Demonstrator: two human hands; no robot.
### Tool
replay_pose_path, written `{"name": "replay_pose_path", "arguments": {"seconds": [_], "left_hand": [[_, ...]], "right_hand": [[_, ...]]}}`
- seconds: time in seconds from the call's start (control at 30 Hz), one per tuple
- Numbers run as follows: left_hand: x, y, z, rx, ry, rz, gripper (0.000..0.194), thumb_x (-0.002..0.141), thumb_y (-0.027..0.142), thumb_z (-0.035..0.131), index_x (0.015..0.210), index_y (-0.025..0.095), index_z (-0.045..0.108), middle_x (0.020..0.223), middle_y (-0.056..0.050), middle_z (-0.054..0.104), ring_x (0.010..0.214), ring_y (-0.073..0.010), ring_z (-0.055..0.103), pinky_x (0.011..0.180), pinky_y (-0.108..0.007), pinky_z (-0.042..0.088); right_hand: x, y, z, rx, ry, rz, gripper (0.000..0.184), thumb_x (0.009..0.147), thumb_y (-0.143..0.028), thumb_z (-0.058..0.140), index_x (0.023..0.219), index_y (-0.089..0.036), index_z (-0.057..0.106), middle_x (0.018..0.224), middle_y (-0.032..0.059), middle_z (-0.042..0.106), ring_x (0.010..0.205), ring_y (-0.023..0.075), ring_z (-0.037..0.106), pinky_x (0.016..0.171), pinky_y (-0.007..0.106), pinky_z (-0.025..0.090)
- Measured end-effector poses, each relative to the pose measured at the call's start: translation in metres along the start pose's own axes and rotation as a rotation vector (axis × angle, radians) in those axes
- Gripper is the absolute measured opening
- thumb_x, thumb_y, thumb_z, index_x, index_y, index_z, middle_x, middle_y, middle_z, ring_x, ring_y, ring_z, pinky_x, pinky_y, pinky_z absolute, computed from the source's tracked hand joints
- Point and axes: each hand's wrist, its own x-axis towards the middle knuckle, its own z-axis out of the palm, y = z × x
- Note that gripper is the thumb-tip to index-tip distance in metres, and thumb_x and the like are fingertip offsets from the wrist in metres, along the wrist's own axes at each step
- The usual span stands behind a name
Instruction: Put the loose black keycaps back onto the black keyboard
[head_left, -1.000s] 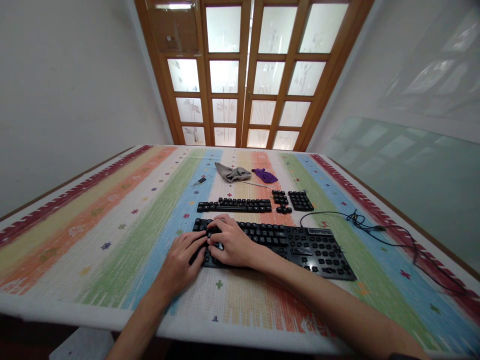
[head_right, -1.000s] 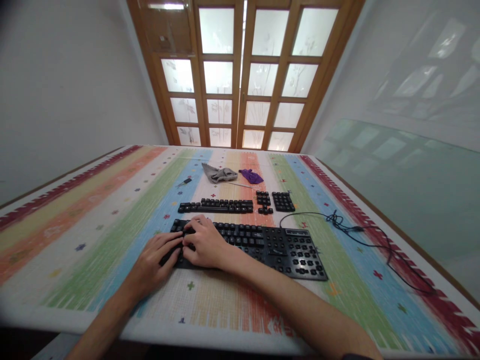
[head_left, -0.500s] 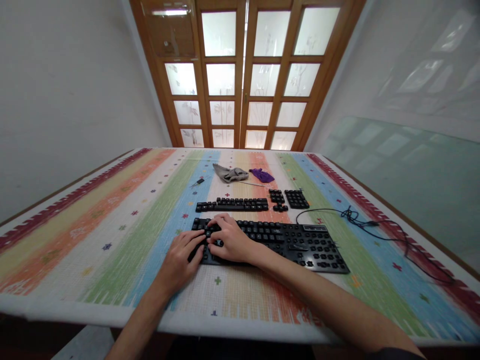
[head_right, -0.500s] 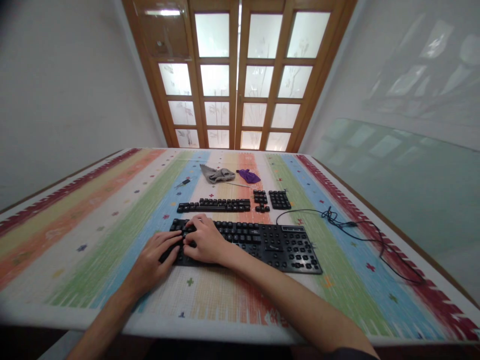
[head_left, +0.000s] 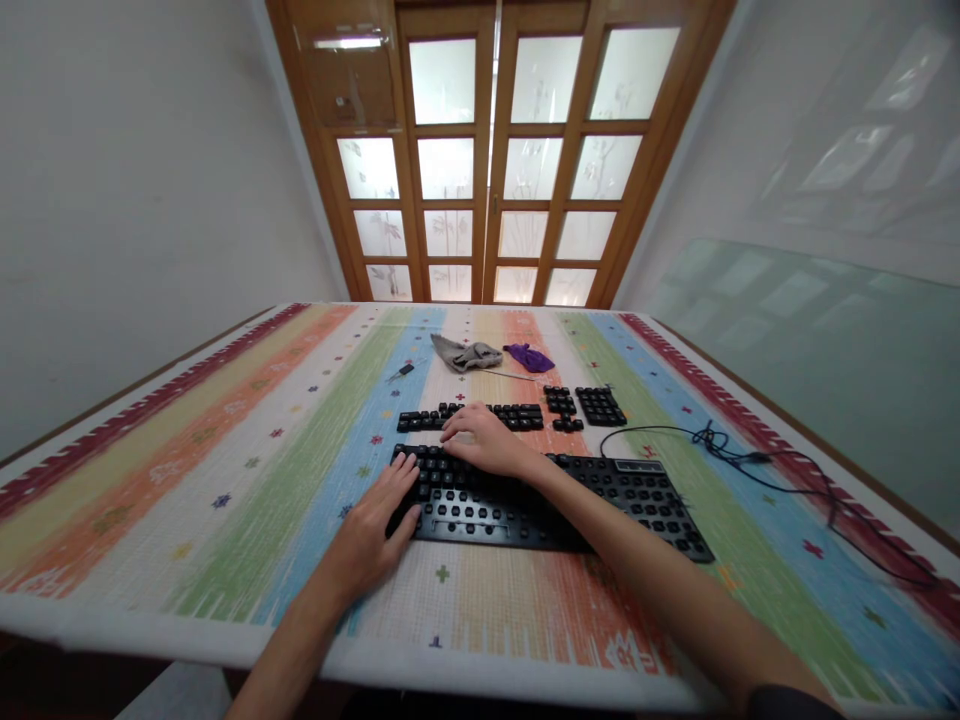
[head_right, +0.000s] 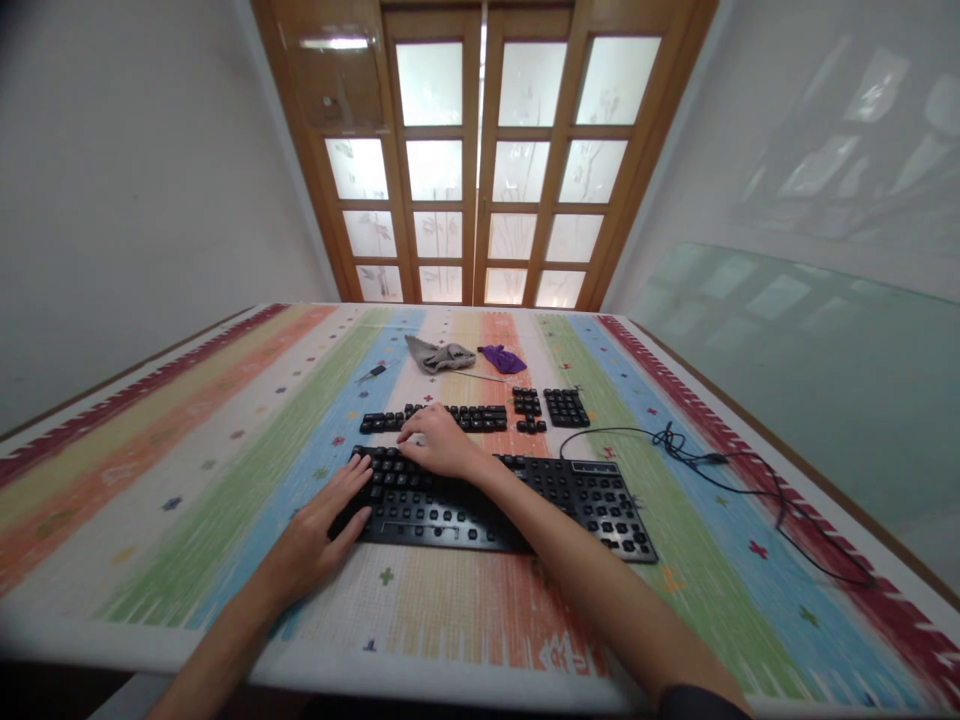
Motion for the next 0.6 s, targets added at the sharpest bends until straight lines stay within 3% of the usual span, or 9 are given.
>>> {"name": "replay_pose_path", "arguments": {"seconds": [0.17,0.3,0.6], "left_hand": [[0.000,0.001,-0.002,-0.001,-0.033,0.064,0.052,0.099,0.021,0.051,0.150,0.023,0.042,0.154,-0.011,0.044,0.146,-0.0278,0.036,0.115,-0.057,0.039],[0.001,-0.001,-0.002,-0.022,-0.075,0.124,0.048,0.099,0.016,0.049,0.146,0.023,0.048,0.147,-0.010,0.053,0.142,-0.0272,0.042,0.115,-0.060,0.037],[0.000,-0.005,-0.001,-0.046,-0.119,0.112,0.048,0.099,0.014,0.049,0.146,0.024,0.049,0.146,-0.008,0.054,0.140,-0.0249,0.045,0.116,-0.059,0.036]], "right_hand": [[0.016,0.020,-0.003,-0.067,0.019,0.061,0.013,0.083,-0.009,0.067,0.082,-0.015,0.077,0.088,0.0057,0.077,0.091,0.0199,0.064,0.095,0.035,0.042],[0.028,0.030,0.000,-0.147,0.022,0.088,0.015,0.084,-0.010,0.065,0.089,-0.015,0.078,0.092,0.0067,0.077,0.092,0.0199,0.064,0.094,0.035,0.042],[0.051,0.051,0.014,-0.271,0.004,0.166,0.019,0.085,-0.014,0.062,0.094,-0.015,0.078,0.099,0.0101,0.077,0.098,0.0240,0.061,0.095,0.036,0.039]]}}
